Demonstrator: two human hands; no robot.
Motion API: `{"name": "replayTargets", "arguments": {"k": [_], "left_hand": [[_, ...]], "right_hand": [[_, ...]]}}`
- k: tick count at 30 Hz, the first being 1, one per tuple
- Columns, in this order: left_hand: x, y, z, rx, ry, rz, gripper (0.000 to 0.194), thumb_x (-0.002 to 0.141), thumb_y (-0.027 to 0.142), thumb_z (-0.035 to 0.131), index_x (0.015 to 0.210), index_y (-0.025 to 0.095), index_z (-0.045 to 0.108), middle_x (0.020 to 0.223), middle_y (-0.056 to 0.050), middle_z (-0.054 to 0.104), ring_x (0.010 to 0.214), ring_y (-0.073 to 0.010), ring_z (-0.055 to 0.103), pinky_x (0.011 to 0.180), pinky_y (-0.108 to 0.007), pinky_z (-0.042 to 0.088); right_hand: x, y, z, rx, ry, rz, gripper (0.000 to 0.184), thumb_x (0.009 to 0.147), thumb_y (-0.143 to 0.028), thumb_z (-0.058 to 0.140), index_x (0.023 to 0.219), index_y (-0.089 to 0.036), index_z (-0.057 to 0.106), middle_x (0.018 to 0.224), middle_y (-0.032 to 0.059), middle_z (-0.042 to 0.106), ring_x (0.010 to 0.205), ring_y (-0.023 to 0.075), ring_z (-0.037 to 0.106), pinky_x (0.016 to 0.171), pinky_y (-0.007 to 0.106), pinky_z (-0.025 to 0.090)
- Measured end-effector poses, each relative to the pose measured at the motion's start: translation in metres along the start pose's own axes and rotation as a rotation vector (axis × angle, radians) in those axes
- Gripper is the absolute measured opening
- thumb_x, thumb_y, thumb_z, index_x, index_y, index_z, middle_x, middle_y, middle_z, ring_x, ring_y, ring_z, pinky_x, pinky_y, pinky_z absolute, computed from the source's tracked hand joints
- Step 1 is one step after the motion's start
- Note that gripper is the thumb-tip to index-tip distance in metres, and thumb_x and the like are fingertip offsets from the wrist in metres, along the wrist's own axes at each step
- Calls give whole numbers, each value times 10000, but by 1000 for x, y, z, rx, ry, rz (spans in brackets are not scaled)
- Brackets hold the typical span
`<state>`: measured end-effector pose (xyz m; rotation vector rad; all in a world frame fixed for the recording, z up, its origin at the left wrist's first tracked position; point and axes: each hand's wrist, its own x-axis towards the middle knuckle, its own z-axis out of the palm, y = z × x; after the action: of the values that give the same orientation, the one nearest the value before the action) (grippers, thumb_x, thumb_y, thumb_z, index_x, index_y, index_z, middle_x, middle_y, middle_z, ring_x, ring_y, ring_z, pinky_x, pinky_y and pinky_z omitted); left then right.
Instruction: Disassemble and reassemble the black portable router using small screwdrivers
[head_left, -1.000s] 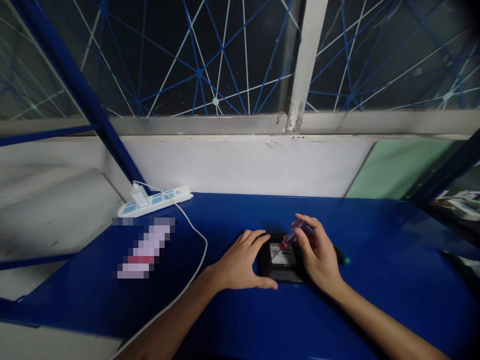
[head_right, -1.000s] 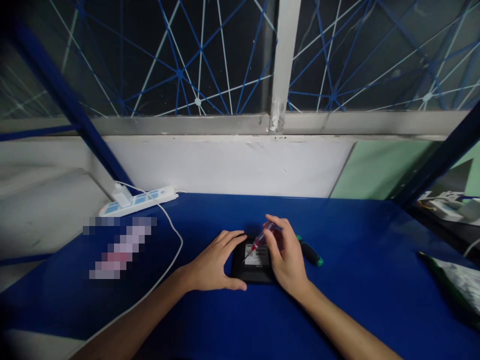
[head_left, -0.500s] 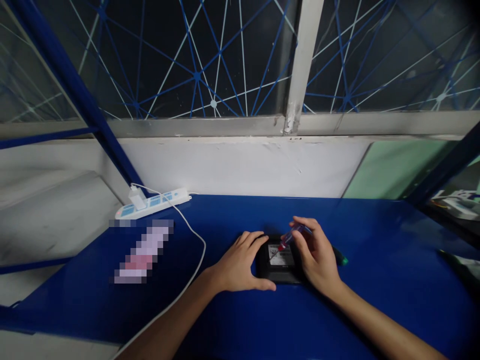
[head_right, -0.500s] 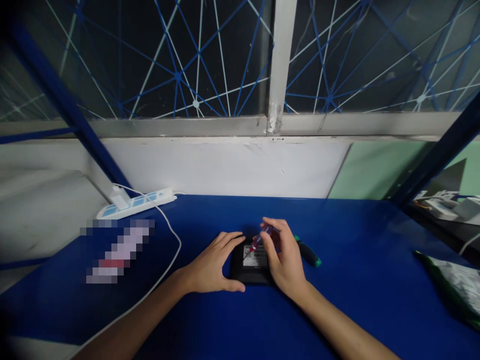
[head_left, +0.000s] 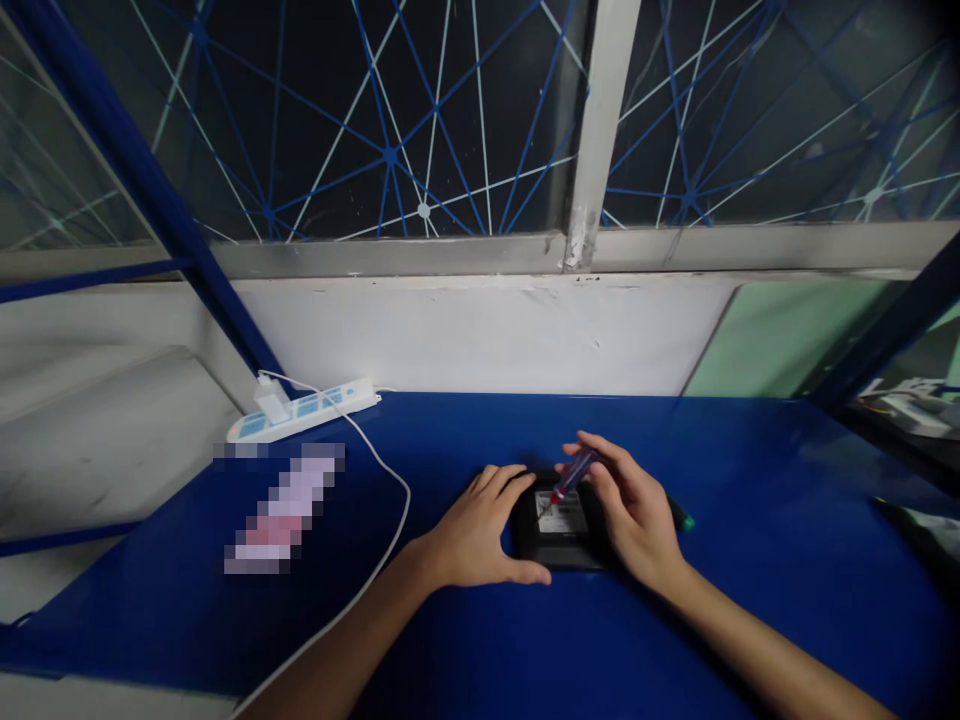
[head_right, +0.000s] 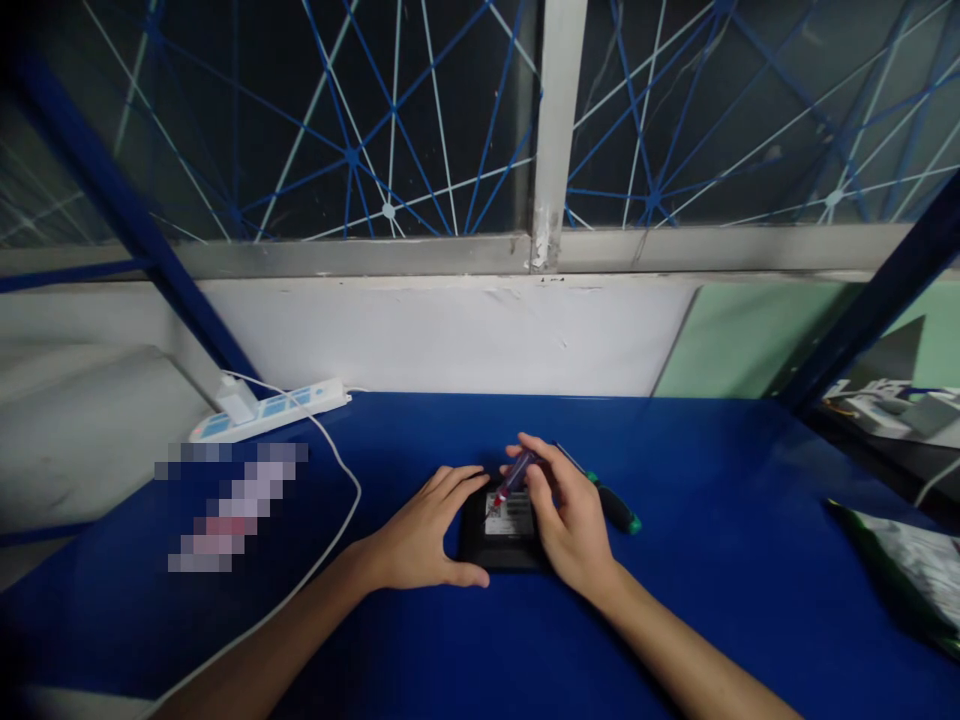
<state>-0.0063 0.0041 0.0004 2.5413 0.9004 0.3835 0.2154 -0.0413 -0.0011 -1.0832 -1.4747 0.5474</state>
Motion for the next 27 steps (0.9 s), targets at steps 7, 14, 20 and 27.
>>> {"name": "replayTargets", "arguments": {"k": [7, 14, 20, 27], "left_hand": [[0, 0, 0, -1, -8, -8, 1070, 646, 688, 801, 1498, 207, 366, 1529, -145, 390, 1387, -383, 357, 1148, -545, 350], [0, 0, -1, -12, -2, -2, 1060, 645, 687, 800, 1492, 212, 375, 1529, -147, 389, 1384, -386, 365, 1151, -554, 341], [0, 0, 0, -20, 12, 7, 1049, 652, 686, 795, 1497, 239, 364, 1515, -136, 404, 1378, -388, 375, 1140, -558, 352], [0, -2, 0, -14, -1, 0, 1059, 644, 681, 805, 1494, 222, 371, 1531, -139, 387, 1388, -384, 363, 1150, -554, 343]], "right_hand": [[3, 1, -1, -60, 27, -84, 239, 977, -322, 545, 1203, -295, 621, 1083, 67, 655, 897, 203, 686, 810, 374, 566], [3, -2, -1, -67, 14, -95, 358, 979, -290, 542, 1334, -330, 568, 1076, 59, 680, 930, 217, 694, 862, 415, 564], [3, -4, -2, -74, 34, -139, 248, 955, -289, 581, 1191, -315, 650, 1043, 60, 656, 906, 216, 681, 776, 382, 578], [2, -3, -1, -117, 15, -93, 380, 990, -291, 519, 1368, -328, 532, 1108, 70, 669, 980, 215, 672, 902, 416, 545]]}}
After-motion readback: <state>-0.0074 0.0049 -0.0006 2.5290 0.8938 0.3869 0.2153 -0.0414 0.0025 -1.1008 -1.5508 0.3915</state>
